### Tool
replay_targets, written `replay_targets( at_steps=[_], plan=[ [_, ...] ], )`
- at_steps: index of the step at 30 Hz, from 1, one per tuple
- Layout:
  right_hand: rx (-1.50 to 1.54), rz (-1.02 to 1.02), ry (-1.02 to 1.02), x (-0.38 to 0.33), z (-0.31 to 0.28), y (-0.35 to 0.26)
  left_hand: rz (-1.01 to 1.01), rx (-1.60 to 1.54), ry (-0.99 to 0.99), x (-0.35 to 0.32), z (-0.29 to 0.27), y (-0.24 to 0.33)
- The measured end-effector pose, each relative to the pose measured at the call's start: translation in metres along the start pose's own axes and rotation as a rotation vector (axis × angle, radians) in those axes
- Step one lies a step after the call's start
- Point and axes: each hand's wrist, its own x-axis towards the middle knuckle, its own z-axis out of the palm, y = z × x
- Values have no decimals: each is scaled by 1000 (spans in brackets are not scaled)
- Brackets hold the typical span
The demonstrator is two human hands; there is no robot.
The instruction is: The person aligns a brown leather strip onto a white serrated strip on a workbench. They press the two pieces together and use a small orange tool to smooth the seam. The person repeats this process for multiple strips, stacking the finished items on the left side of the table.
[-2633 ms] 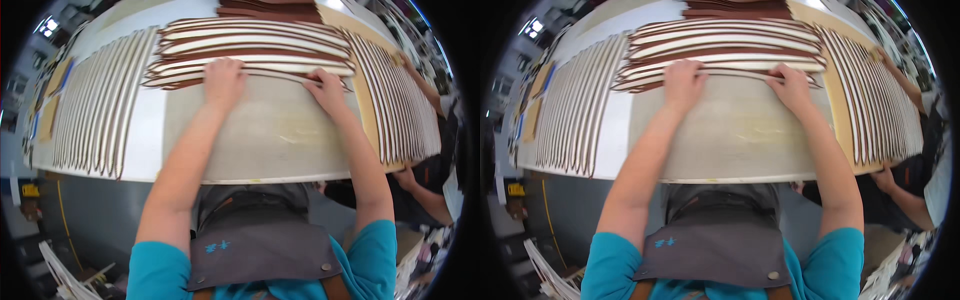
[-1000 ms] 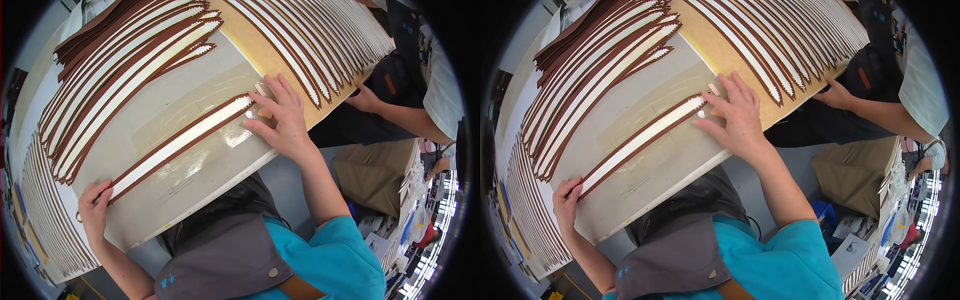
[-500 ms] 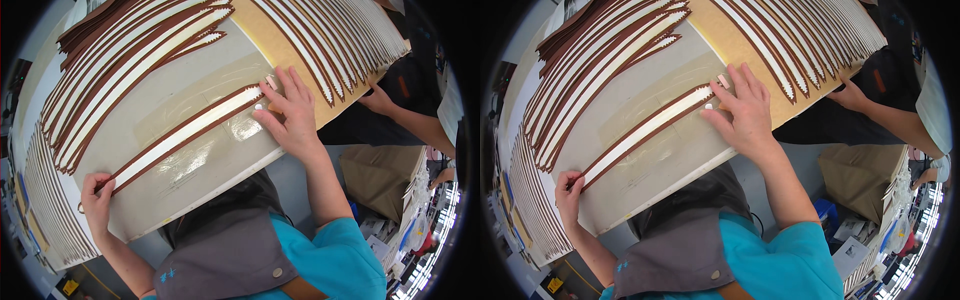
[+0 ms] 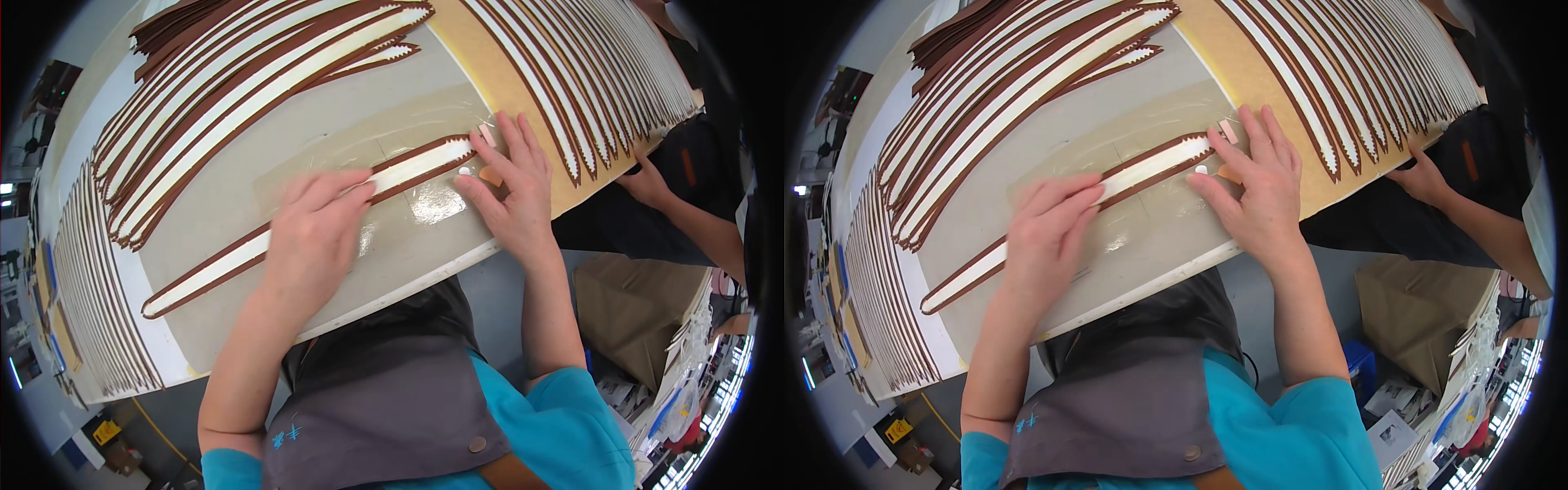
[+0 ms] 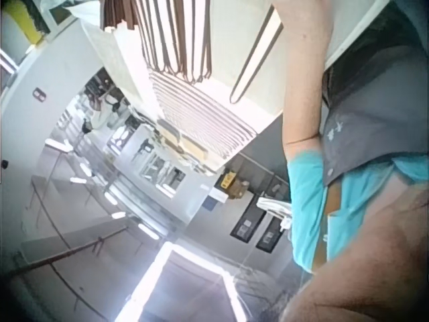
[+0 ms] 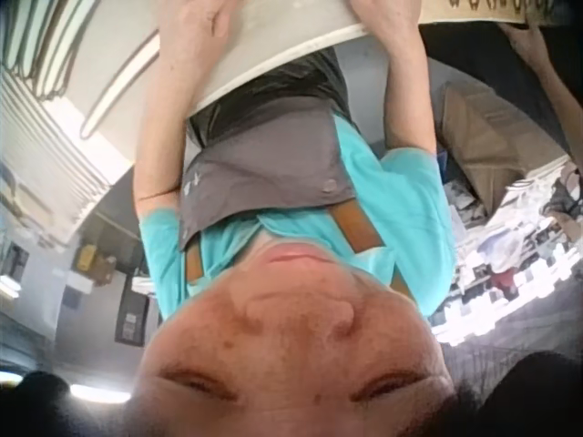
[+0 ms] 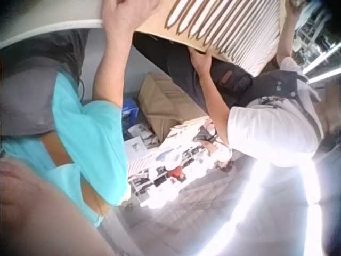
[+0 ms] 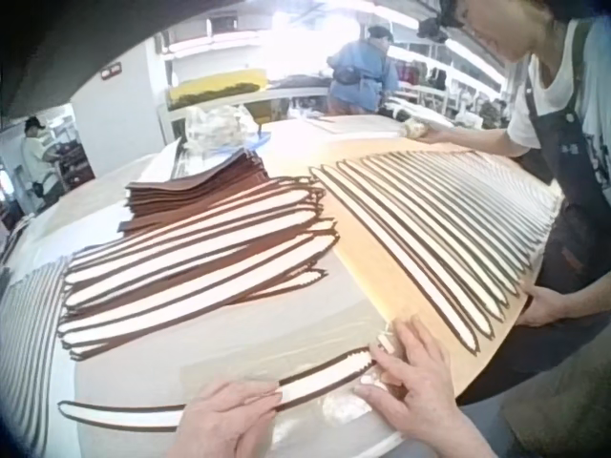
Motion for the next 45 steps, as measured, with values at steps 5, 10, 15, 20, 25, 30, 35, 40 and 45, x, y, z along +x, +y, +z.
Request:
replay_targets(
  at_steps=[5,10,15,20,25,30,35,40,45],
  plan=[
    [-1,-5,1,1,0,0,63,59,16,6,28,-8],
    [12,-17,24,-1,0,6,36,56,59,3,39,-4],
    [19,-16,26,1,-1,2,16,56,63,2,39,-3],
    [37,13,20,1,-5,2,-5,33,33,4,37,-2],
    [79,37,52,1,-4,1,-33,7,20,4,36,-2],
    [58,31,19,1,-6,1,-39,9,17,6,34,-1],
    [53,29,35,1,-2,1,-40,1,32,5,33,-1],
    [70,39,41,1,0,0,-6,-1,45,4,34,-6],
    [119,65,33,0,1,3,34,50,43,3,32,-8]
  ],
)
